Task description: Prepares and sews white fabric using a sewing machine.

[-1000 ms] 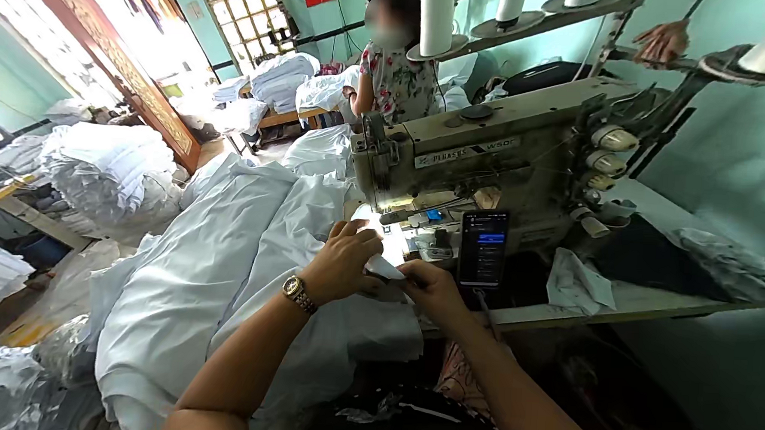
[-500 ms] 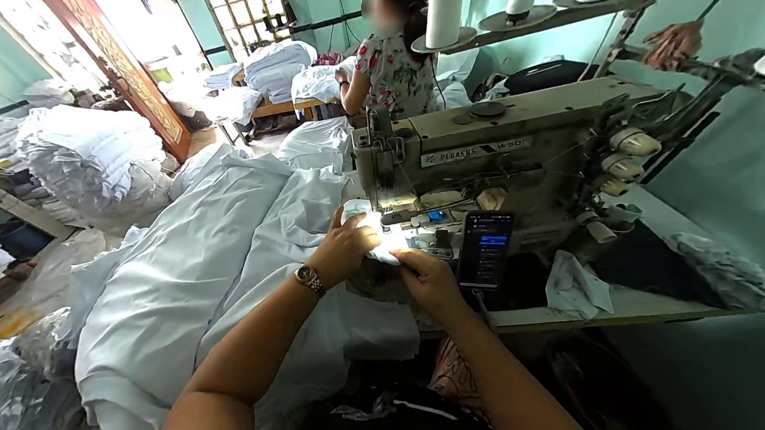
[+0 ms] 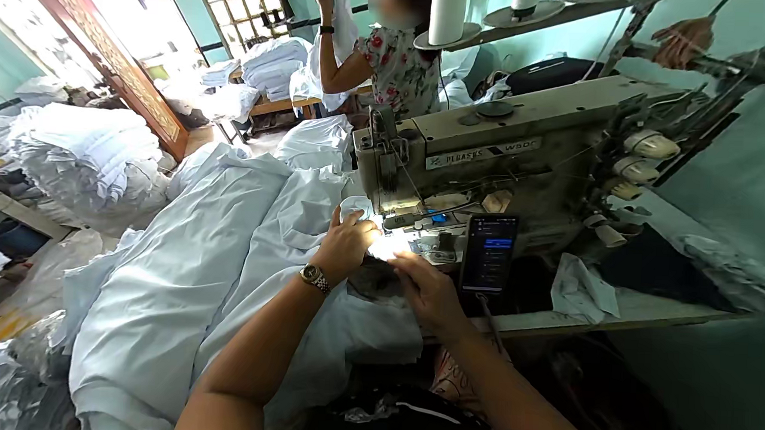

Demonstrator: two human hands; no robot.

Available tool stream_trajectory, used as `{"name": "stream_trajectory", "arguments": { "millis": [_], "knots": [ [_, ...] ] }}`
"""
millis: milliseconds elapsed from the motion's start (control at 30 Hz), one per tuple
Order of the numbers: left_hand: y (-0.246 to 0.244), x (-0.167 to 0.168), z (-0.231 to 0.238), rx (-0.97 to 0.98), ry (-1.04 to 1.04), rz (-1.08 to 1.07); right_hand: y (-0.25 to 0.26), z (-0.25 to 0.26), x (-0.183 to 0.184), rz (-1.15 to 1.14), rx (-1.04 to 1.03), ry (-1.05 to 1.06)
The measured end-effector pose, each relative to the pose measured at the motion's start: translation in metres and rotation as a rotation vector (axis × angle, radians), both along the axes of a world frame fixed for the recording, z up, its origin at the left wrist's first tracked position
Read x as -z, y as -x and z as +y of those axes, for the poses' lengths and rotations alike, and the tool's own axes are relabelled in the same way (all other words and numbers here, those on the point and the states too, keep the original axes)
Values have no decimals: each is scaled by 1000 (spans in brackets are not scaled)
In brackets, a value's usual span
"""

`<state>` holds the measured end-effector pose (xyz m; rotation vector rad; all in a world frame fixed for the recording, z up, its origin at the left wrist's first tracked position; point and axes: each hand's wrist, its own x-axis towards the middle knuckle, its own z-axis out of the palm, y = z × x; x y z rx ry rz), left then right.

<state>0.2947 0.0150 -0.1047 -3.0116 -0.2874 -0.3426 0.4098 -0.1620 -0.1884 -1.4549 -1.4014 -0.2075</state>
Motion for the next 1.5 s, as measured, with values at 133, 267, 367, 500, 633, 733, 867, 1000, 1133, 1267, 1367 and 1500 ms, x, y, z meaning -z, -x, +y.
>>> {"name": "stream_trajectory", "arguments": {
  "millis": [133, 267, 367, 500, 633, 733, 867, 1000, 1133, 1267, 1367, 1500],
  "knots": [
    [0, 1, 1, 4, 25, 8, 19, -8, 33, 108, -115, -81],
    [-1, 0, 1, -6, 37, 22, 28, -7, 60, -51, -63, 118],
    [-1, 0, 0, -18, 38, 41, 29, -6, 56, -74, -79, 229],
    [-2, -1, 0, -27, 48, 64, 29, -5, 53, -63, -71, 290],
    [-3, 2, 3, -11, 57, 39, 29, -4, 53, -61, -66, 300],
    [-4, 0, 4, -25, 62, 56, 28, -3, 53, -63, -68, 303],
    [-6, -4, 4, -16, 72, 61, 29, -2, 52, -59, -65, 313],
    [-14, -4, 6, -2, 188, -35, 31, -4, 52, -61, -71, 357],
    [-33, -11, 31, -56, 180, -3, 30, -1, 58, -90, -77, 282],
    [-25, -25, 73, -215, 184, -109, 28, -6, 52, -23, -108, 307],
    [23, -26, 90, -365, 236, -452, 26, -9, 51, 12, -104, 297],
    [96, -32, 4, -497, 903, -217, 28, -5, 52, 93, -40, 248]
  ]
}}
